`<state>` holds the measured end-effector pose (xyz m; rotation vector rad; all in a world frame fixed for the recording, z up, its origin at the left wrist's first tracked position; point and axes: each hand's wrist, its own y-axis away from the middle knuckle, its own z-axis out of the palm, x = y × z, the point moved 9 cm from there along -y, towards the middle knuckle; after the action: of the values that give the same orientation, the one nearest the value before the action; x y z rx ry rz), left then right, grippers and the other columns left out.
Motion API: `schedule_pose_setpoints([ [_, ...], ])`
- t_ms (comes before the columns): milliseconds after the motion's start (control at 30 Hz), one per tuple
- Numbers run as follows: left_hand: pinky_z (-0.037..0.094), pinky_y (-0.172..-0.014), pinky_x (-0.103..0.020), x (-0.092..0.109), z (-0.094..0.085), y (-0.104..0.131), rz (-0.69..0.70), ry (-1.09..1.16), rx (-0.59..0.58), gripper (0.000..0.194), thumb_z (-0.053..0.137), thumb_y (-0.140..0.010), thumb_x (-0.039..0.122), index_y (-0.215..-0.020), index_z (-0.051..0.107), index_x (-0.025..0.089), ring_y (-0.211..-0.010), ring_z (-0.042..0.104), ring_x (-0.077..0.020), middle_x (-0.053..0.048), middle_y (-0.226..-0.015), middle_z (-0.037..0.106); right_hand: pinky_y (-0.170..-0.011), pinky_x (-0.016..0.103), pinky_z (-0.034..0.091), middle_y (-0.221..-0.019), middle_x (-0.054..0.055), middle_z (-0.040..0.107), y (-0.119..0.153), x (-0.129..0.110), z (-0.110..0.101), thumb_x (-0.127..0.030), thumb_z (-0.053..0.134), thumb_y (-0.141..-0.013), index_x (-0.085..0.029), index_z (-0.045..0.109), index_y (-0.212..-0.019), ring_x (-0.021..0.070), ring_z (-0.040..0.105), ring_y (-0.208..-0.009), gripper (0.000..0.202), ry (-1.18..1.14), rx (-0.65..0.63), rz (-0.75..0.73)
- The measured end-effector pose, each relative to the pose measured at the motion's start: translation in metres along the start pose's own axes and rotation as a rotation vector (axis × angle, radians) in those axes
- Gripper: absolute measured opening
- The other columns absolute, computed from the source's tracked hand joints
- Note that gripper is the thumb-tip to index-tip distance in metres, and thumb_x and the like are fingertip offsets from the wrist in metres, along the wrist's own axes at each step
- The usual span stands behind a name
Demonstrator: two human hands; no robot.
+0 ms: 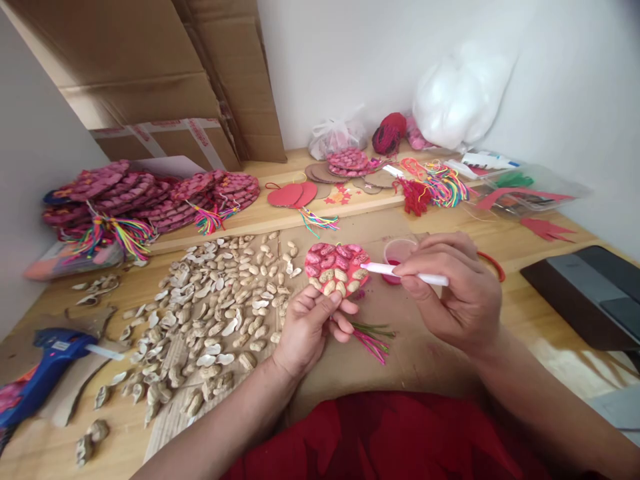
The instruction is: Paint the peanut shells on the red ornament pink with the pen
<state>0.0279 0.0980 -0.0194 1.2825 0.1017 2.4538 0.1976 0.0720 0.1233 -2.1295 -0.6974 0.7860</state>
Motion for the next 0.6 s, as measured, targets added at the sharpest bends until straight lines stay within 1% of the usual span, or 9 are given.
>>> schedule_pose_setpoints([
  [133,0.054,-0.039,-0.016,0.0005,0.0004,-0.0002,-0.002,-0.006,-0.008,0.029,0.085,-0.078,0.031,-0.082,0.062,0.013,-0.044,0.067,-0.0107,-0.007,-0.076,0.080,-0.090,0.039,0.047,-0.083,0.001,0.072,0.0000,-0.0013,0.0038,-0.018,0.066,-0.086,-0.025,0.068,-0.095,0.0201,0.063,-0.093,0.011,-0.001,-0.034,-0.016],
  [333,0.053,-0.038,-0.016,0.0011,-0.0009,-0.0012,-0.022,0.011,0.010,0.030,0.086,-0.076,0.031,-0.086,0.064,0.012,-0.045,0.067,-0.0103,-0.006,-0.077,0.080,-0.089,0.040,0.047,-0.082,0.001,0.072,-0.0004,0.0024,-0.0014,-0.016,0.067,-0.085,-0.025,0.068,-0.093,0.0203,0.063,-0.092,0.012,0.015,0.000,-0.001],
  [467,0.053,-0.038,-0.016,-0.0001,-0.0009,-0.0006,-0.035,0.008,0.000,0.030,0.086,-0.076,0.031,-0.085,0.065,0.012,-0.044,0.066,-0.0103,-0.006,-0.076,0.080,-0.090,0.040,0.048,-0.082,0.000,0.073,-0.0014,0.0015,0.0011,-0.017,0.066,-0.085,-0.025,0.068,-0.094,0.0202,0.064,-0.091,0.012,-0.032,-0.021,-0.001],
  [600,0.053,-0.038,-0.016,-0.0001,-0.0002,-0.0006,-0.029,0.010,-0.010,0.028,0.085,-0.077,0.030,-0.085,0.065,0.012,-0.044,0.066,-0.0106,-0.007,-0.076,0.080,-0.089,0.040,0.047,-0.082,0.000,0.072,-0.0010,0.0004,0.0032,-0.019,0.066,-0.085,-0.026,0.067,-0.094,0.0205,0.064,-0.092,0.011,-0.014,-0.036,-0.015],
])
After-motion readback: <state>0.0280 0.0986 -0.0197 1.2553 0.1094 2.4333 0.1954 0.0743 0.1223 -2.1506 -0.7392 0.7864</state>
